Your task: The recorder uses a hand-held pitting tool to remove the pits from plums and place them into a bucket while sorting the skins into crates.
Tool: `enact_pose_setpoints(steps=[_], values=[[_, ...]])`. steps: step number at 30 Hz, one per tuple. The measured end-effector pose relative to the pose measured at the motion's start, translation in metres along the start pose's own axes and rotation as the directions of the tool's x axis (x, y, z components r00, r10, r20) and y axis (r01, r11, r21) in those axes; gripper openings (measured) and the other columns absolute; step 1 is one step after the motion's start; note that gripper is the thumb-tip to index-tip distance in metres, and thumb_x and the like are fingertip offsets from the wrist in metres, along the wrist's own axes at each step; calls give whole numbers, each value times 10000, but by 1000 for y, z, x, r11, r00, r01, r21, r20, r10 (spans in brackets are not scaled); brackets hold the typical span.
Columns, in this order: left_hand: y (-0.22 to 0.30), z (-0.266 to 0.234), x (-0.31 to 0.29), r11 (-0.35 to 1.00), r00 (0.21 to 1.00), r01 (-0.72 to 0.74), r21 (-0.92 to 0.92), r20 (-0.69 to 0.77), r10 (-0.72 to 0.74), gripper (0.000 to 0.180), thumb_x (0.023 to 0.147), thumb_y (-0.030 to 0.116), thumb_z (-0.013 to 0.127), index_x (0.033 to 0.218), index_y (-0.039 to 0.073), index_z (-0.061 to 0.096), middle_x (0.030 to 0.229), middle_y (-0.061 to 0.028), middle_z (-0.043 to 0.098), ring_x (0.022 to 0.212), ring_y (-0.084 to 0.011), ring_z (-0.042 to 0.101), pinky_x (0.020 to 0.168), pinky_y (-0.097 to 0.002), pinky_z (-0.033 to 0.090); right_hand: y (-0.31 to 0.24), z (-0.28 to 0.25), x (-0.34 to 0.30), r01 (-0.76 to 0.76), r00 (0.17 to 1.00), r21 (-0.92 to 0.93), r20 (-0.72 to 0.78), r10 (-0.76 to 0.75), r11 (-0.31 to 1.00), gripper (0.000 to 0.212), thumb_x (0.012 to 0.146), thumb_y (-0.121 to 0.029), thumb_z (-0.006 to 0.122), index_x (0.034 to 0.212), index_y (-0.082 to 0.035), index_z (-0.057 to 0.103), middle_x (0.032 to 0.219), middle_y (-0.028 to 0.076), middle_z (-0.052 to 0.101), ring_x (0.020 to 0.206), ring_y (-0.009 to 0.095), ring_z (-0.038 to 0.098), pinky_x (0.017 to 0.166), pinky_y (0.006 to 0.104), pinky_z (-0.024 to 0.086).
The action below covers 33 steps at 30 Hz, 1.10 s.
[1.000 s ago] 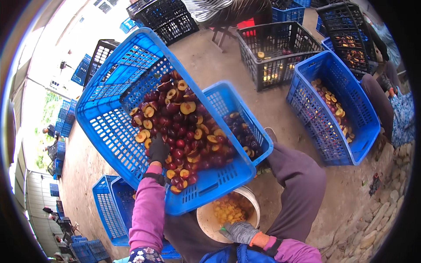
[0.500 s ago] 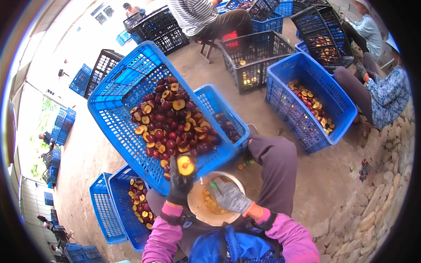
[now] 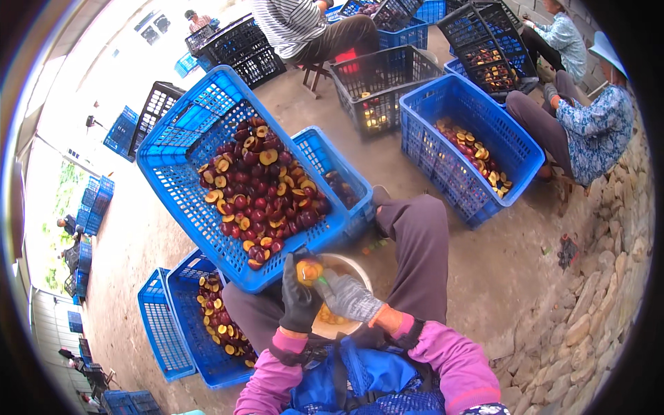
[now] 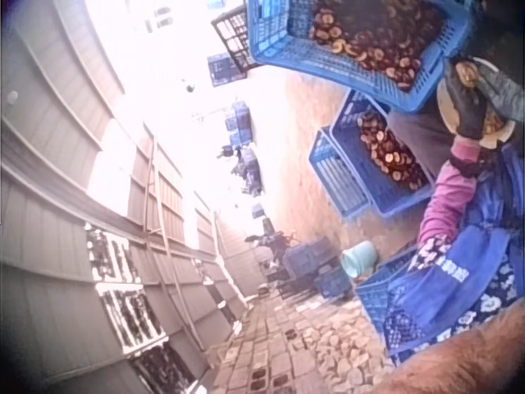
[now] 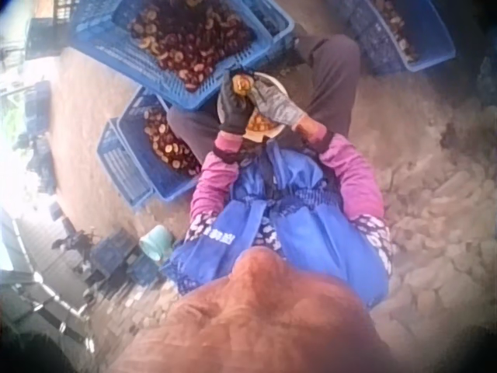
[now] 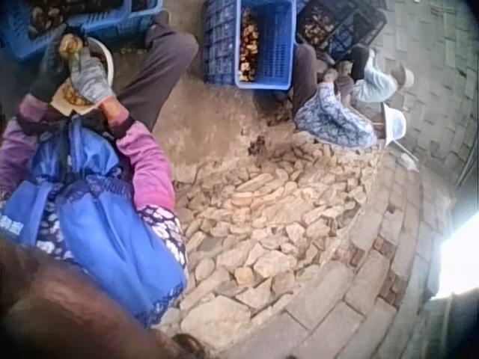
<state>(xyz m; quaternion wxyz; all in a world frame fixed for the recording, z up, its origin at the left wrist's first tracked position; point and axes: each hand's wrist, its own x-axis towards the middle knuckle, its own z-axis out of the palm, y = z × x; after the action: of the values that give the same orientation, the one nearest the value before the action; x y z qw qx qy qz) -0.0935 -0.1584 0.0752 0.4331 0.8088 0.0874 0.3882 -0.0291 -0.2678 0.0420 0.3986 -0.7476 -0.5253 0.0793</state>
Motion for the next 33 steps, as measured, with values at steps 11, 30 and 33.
enact_pose_setpoints(steps=[11,30,33], values=[[-3,-3,12,992,995,-38,121,97,26,196,924,136,477,925,-21,595,847,-62,621,806,-124,555,734,-281,441,10,33,-19,125,967,-72,-216,-137,990,190,885,-162,465,1017,-59,556,722,128,539,499,282,526,416,397,379],[-1,1,64,748,706,625,-223,570,-420,332,923,161,451,684,-33,576,689,-59,580,619,-92,513,601,-246,424,18,54,-10,236,883,-223,-358,-305,946,258,818,-81,524,1059,11,530,963,194,497,658,306,515,541,389,409],[-7,17,45,683,890,457,-570,288,-355,332,919,164,462,681,-35,580,675,-50,583,601,-88,513,582,-239,422,7,29,-7,239,911,-304,-259,-321,922,302,810,-67,534,1096,28,520,986,196,504,705,301,523,576,375,419]])
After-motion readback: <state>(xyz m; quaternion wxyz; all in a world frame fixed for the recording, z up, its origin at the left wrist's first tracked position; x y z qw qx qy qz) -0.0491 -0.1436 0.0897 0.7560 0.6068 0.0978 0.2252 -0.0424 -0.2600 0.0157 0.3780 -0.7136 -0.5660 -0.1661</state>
